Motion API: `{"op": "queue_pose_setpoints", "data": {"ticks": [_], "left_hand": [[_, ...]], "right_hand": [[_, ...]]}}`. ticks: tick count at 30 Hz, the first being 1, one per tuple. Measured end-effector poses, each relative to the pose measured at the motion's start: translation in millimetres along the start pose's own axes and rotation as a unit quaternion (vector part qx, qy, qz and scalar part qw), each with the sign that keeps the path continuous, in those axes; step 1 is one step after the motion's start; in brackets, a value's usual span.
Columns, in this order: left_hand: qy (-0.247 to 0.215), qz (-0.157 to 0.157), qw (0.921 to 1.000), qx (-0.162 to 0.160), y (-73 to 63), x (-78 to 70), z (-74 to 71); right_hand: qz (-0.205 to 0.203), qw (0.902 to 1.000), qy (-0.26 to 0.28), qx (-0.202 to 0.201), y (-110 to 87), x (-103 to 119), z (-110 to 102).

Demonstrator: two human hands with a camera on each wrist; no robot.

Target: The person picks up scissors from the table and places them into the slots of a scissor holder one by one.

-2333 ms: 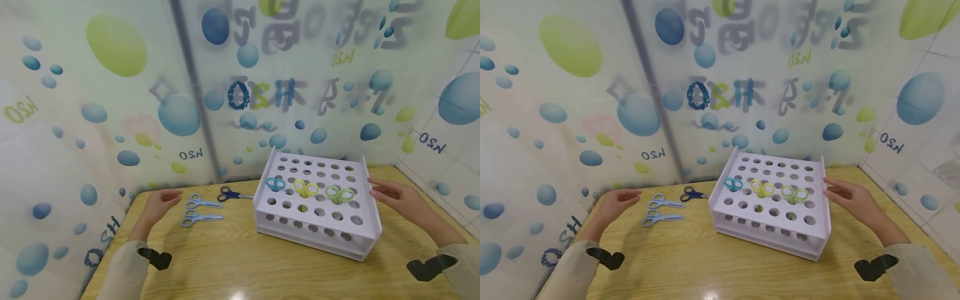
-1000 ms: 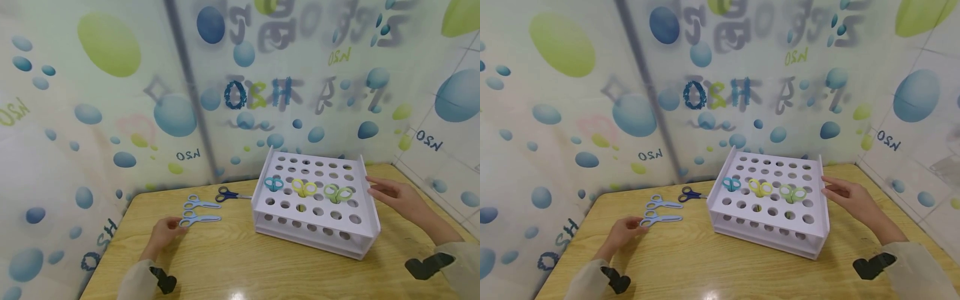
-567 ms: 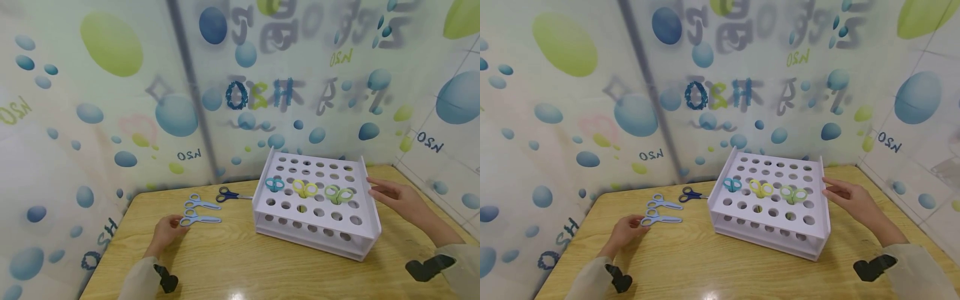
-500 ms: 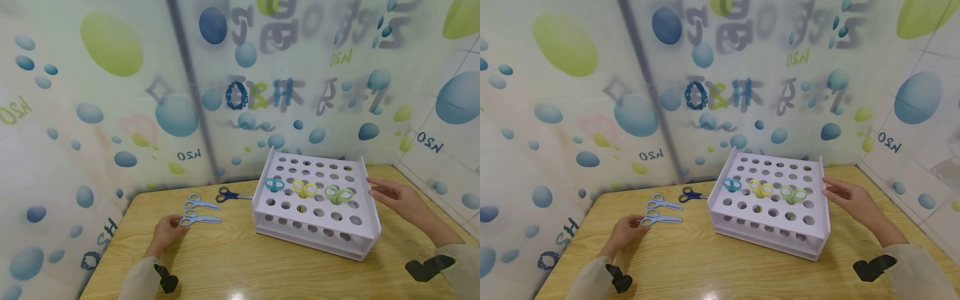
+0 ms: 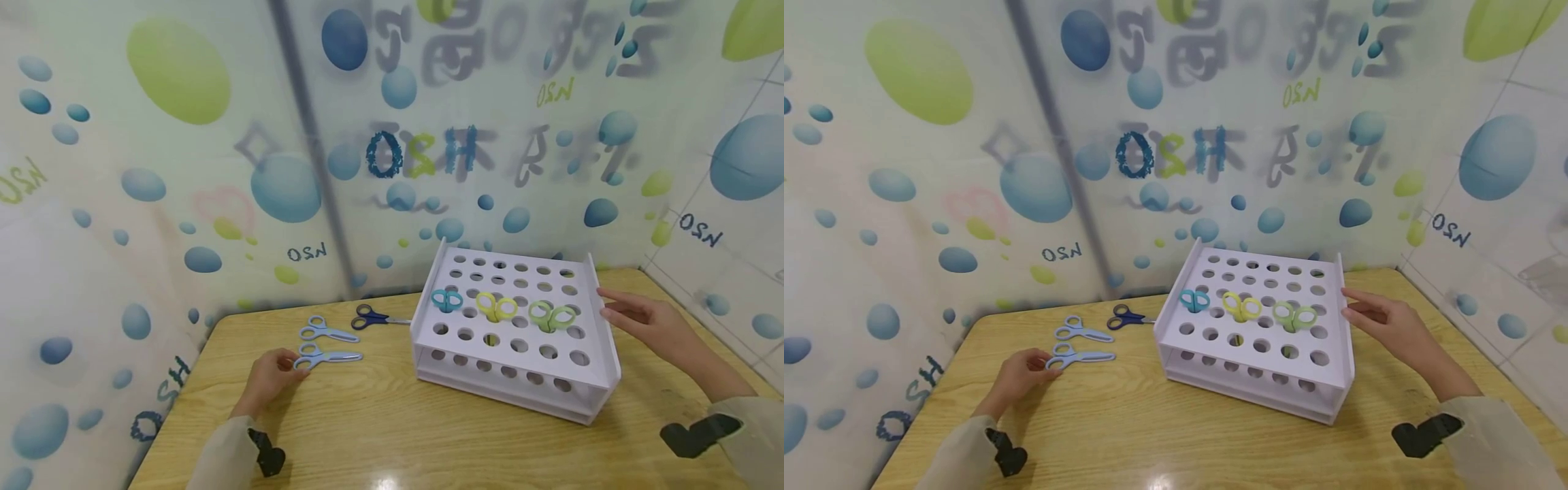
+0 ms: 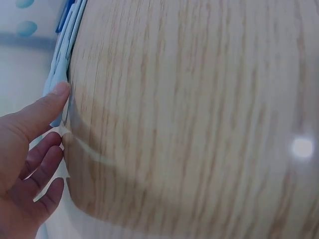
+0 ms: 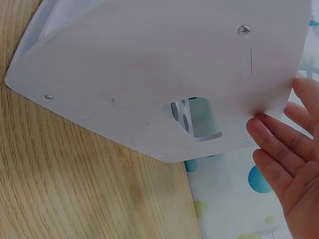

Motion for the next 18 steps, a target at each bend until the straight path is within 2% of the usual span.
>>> {"op": "queue_pose_setpoints", "data": {"ticks": [18], "left_hand": [[-0.028, -0.006, 0.9996, 0.009, -9.9, 2.0, -6.0]], "right_hand": [[0.002, 1.0, -0.001, -0.001, 0.2, 1.5, -0.2]]}}
Point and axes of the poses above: each hand's wrist, its own y-axis towards the middle knuckle, its own z-axis out of the palm, x = y × z, the point moved 5 cm from there along y, towards the middle knuckle, and after that the axes turned 8 degrees about y, right-handed, at the moved point
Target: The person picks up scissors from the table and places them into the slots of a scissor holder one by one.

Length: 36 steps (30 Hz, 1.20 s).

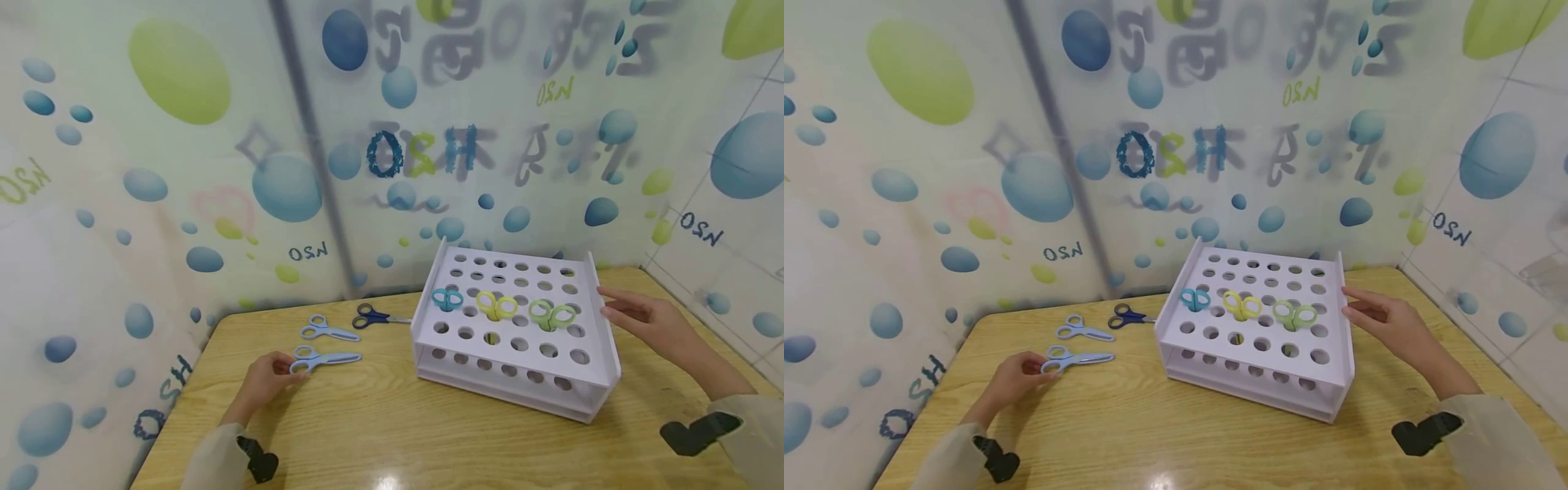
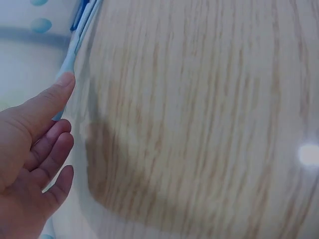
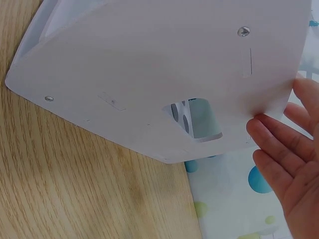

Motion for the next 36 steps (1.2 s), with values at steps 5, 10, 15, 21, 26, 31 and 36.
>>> {"op": "queue_pose_setpoints", "data": {"ticks": [5, 10, 15, 21, 26, 31, 36], "left_hand": [[-0.015, 0.001, 0.9998, 0.011, -4.3, -2.2, -4.0], [-0.034, -0.006, 0.9991, 0.022, -6.5, -3.9, -6.0], [-0.06, -0.004, 0.998, 0.017, -7.3, -9.5, -8.7], [-0.089, 0.017, 0.9959, 0.008, -8.8, -20.1, -14.2], [-0.083, 0.037, 0.9959, 0.005, -9.9, -28.8, -19.9], [-0.069, 0.064, 0.9956, -0.002, -10.5, -38.7, -26.6], [-0.067, 0.087, 0.994, -0.005, -12.2, -49.9, -32.2]], "right_hand": [[0.001, 1.0, -0.001, 0.0, -0.2, 0, 0], [-0.001, 1.0, -0.002, 0.0, 0.5, -2, 1], [0.002, 1.0, 0.001, 0.0, -0.1, -3, 1], [0.005, 1.0, 0.0, 0.001, -0.5, -3, 1], [0.002, 1.0, 0.002, -0.002, -0.5, -4, 1], [-0.003, 1.0, 0.002, -0.006, -0.9, -3, 0], [-0.001, 1.0, -0.001, -0.004, -0.8, -3, 1]]}}
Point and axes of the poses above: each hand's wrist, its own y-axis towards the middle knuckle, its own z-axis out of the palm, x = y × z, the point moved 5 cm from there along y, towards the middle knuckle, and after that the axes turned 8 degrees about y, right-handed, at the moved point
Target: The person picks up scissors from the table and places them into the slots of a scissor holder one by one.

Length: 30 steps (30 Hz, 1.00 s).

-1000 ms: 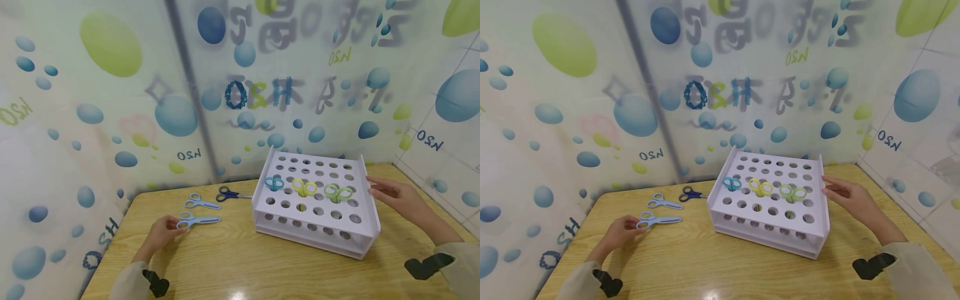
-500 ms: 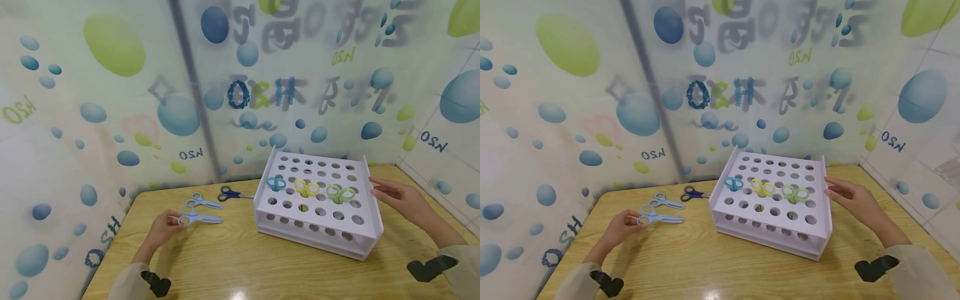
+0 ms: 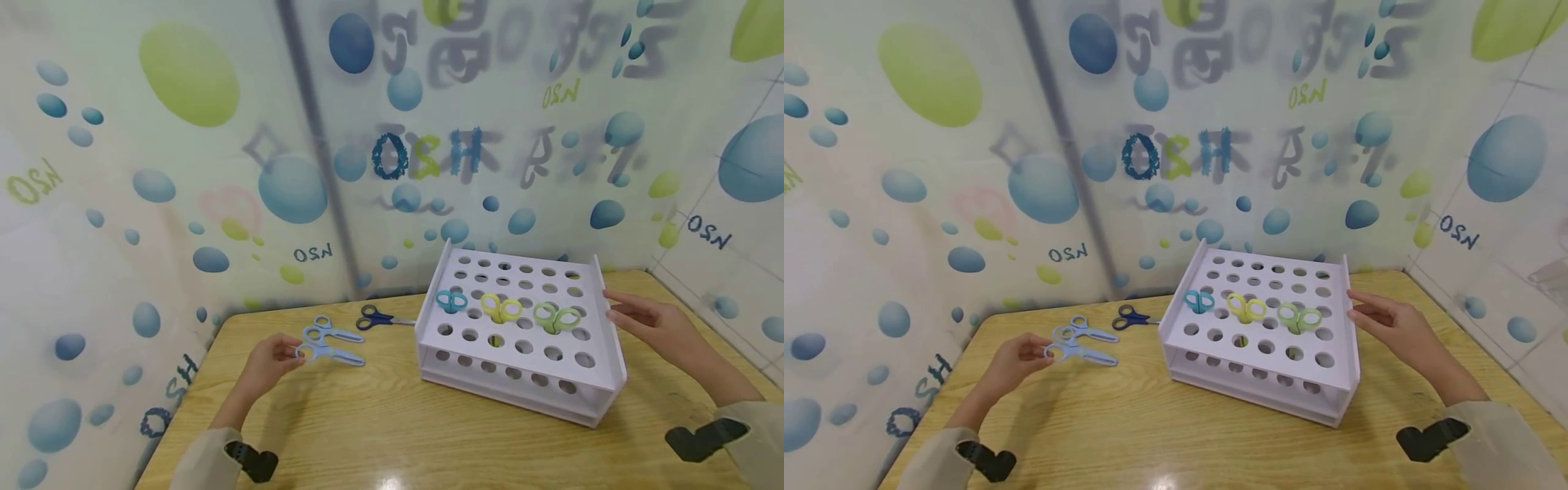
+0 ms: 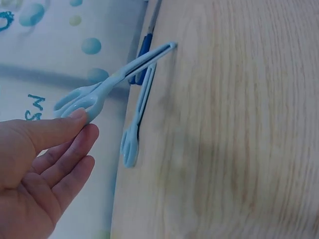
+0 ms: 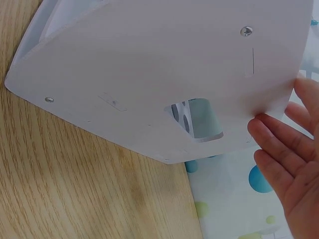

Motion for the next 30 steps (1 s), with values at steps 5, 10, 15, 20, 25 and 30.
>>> {"op": "queue_pose_setpoints", "data": {"ticks": [5, 10, 15, 20, 25, 30], "left_hand": [[-0.009, 0.026, 0.9996, -0.004, 1.7, -11.9, -2.2], [0.004, 0.036, 0.9993, -0.003, 7.1, -20.5, -2.4], [0.013, 0.058, 0.9982, 0.009, 13.2, -32.5, -2.1], [0.006, 0.075, 0.9966, 0.033, 17.8, -47.0, -0.8], [0.027, 0.082, 0.9953, 0.044, 20.3, -62.1, -0.4], [0.024, 0.1, 0.9928, 0.06, 20.8, -79.4, 0.5]], "right_hand": [[0.003, 1.0, 0.002, 0.005, -0.5, 0, 1], [0.001, 1.0, 0.0, 0.005, -0.8, 0, 1], [0.001, 1.0, -0.002, 0.004, -1.0, 1, 0], [0.004, 1.0, -0.002, 0.005, -1.2, 1, 1], [0.002, 1.0, -0.001, 0.005, -1.1, 1, 1], [0.002, 1.0, 0.001, 0.005, -0.5, 0, 0]]}}
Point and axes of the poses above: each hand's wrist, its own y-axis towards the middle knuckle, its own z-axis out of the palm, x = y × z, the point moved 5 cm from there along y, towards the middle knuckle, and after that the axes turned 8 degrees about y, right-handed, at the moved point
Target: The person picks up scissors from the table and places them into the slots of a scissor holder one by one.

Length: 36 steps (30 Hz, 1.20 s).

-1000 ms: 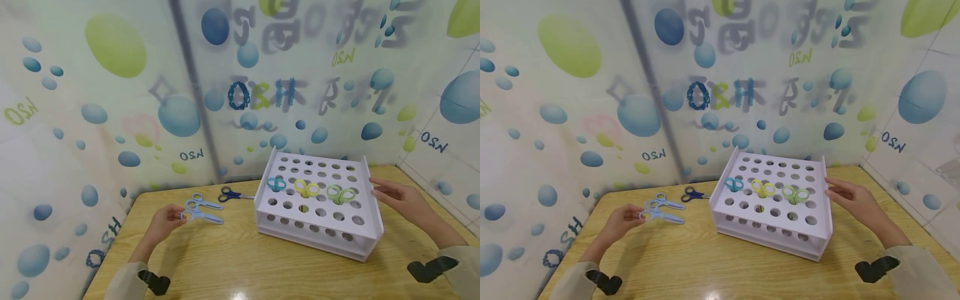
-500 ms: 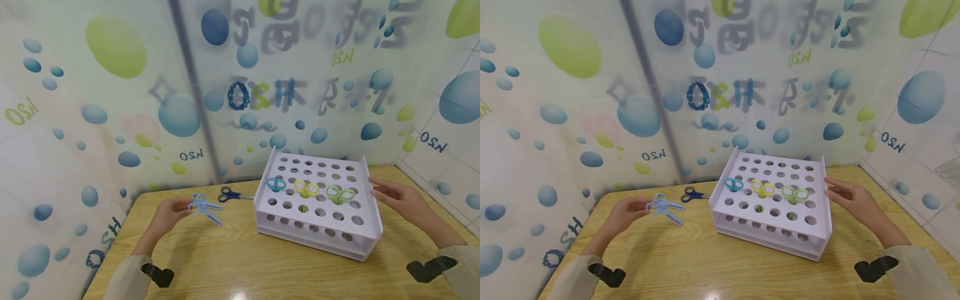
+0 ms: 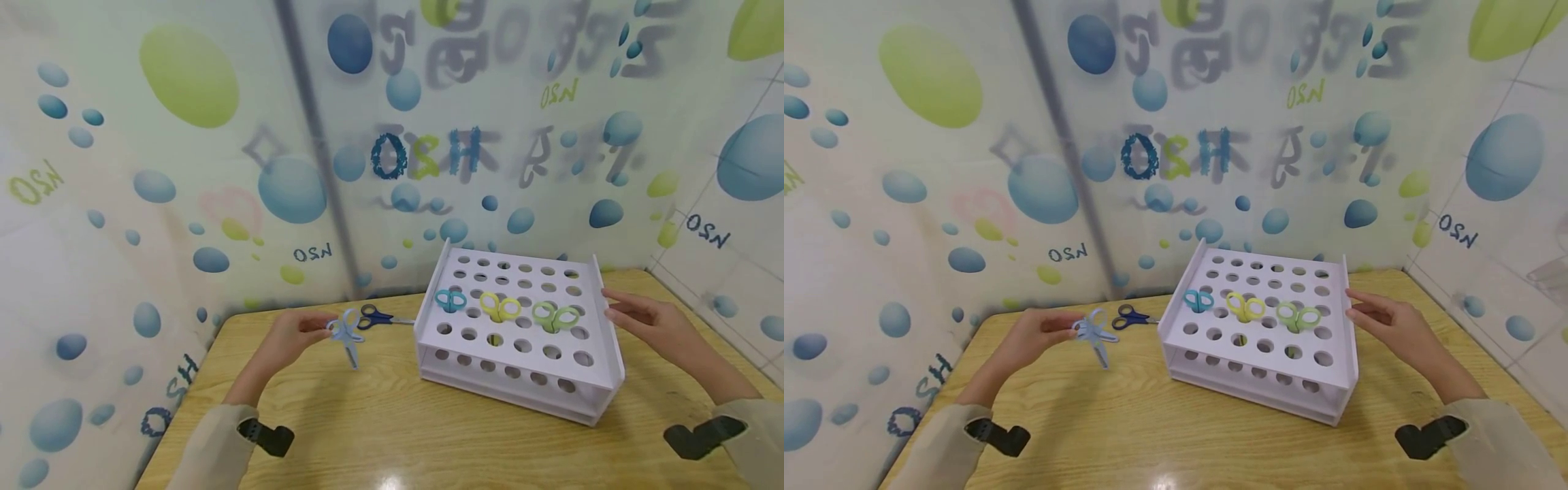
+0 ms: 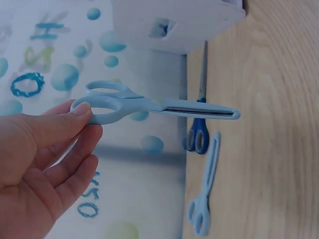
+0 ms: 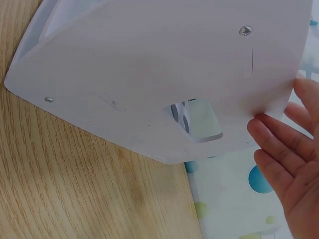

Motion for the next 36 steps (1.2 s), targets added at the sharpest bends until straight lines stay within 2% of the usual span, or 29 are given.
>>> {"op": "queue_pose_setpoints", "data": {"ticks": [12, 21, 27, 36], "left_hand": [[-0.016, 0.075, 0.9964, 0.036, 5.2, -45.3, -2.7], [-0.023, 0.129, 0.9906, 0.04, 6.5, -76.9, -8.1], [-0.041, 0.145, 0.9879, 0.038, 11.8, -97.6, -15.5], [-0.052, 0.161, 0.9854, 0.023, 28.3, -119.8, -24.1]], "right_hand": [[-0.004, 1.0, -0.003, -0.002, 0.3, 0, 0], [0.001, 1.0, 0.004, 0.0, 0.7, -1, 0], [-0.002, 1.0, 0.004, 0.0, 0.9, -3, 0], [-0.009, 1.0, 0.004, -0.002, 0.8, -2, 0]]}}
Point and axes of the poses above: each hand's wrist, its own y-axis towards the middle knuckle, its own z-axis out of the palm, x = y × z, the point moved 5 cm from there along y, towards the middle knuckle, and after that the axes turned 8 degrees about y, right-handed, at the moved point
